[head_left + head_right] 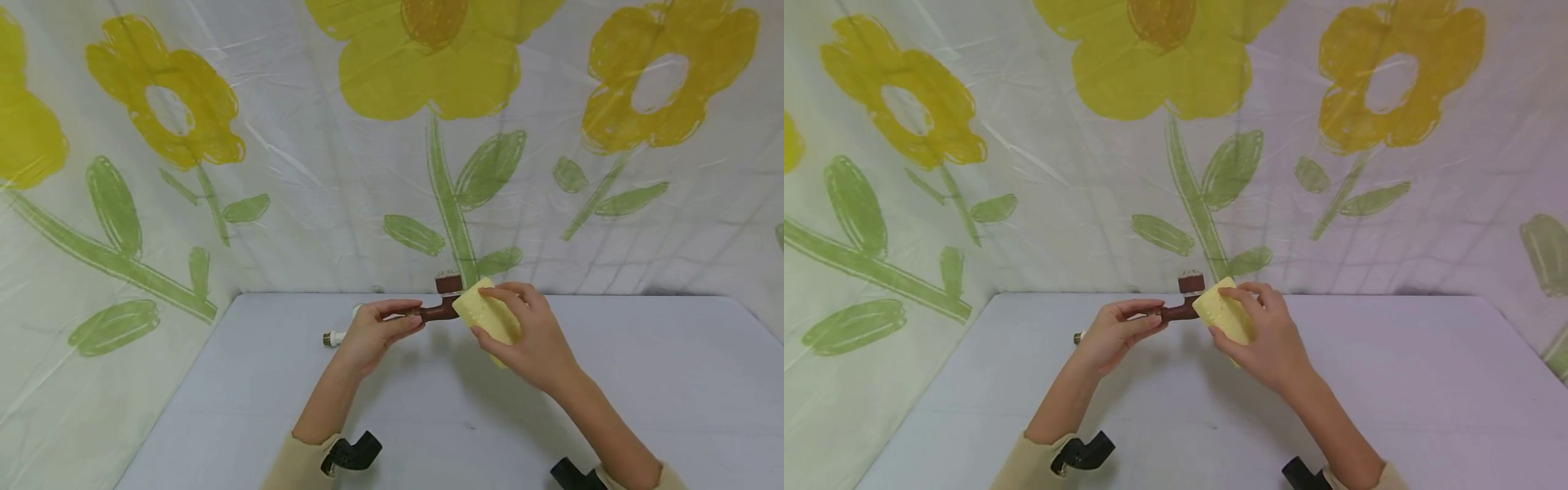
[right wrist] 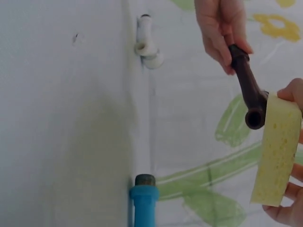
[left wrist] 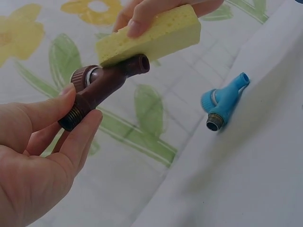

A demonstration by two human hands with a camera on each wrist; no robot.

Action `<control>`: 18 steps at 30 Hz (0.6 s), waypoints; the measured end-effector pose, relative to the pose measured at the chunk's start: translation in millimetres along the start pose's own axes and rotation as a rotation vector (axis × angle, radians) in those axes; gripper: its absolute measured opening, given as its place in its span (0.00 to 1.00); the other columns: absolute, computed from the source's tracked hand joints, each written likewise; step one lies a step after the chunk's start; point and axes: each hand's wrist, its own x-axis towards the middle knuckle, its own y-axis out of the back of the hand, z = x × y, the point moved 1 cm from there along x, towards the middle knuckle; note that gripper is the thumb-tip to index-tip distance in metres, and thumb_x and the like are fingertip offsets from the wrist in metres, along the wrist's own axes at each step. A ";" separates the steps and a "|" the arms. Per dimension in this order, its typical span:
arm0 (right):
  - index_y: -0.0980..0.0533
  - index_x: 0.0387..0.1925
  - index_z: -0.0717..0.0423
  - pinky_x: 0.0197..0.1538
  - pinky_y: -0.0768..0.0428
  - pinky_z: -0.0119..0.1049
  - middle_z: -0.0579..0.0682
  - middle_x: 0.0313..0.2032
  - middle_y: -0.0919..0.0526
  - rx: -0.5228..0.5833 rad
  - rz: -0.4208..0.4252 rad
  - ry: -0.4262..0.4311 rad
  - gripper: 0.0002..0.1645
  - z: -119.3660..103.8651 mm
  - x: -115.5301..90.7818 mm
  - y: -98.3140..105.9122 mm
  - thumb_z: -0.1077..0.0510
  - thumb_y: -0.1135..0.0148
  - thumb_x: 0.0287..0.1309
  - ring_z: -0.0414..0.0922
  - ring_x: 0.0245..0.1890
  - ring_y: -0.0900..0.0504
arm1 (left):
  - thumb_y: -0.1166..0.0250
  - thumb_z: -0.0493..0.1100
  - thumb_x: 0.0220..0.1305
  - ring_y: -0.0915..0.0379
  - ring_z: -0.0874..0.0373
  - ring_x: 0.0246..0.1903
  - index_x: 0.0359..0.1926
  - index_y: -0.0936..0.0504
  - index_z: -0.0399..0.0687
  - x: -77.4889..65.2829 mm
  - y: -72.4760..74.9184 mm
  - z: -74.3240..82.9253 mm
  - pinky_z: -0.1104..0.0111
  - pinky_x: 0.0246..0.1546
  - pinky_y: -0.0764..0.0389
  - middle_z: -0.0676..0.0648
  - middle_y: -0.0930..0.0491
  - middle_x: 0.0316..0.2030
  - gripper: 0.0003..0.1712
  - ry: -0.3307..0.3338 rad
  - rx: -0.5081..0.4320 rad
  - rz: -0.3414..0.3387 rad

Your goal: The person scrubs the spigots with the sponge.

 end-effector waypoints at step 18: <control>0.16 0.53 0.53 0.32 0.19 0.44 0.61 0.53 0.22 -0.111 0.077 0.084 0.34 -7.0 -2.4 -4.7 0.57 0.14 0.39 0.54 0.44 0.25 | 0.40 0.22 0.71 0.13 0.60 0.43 0.64 0.28 0.14 0.9 -7.7 -3.0 0.65 0.54 0.13 0.45 0.19 0.47 0.22 -0.006 -0.059 0.007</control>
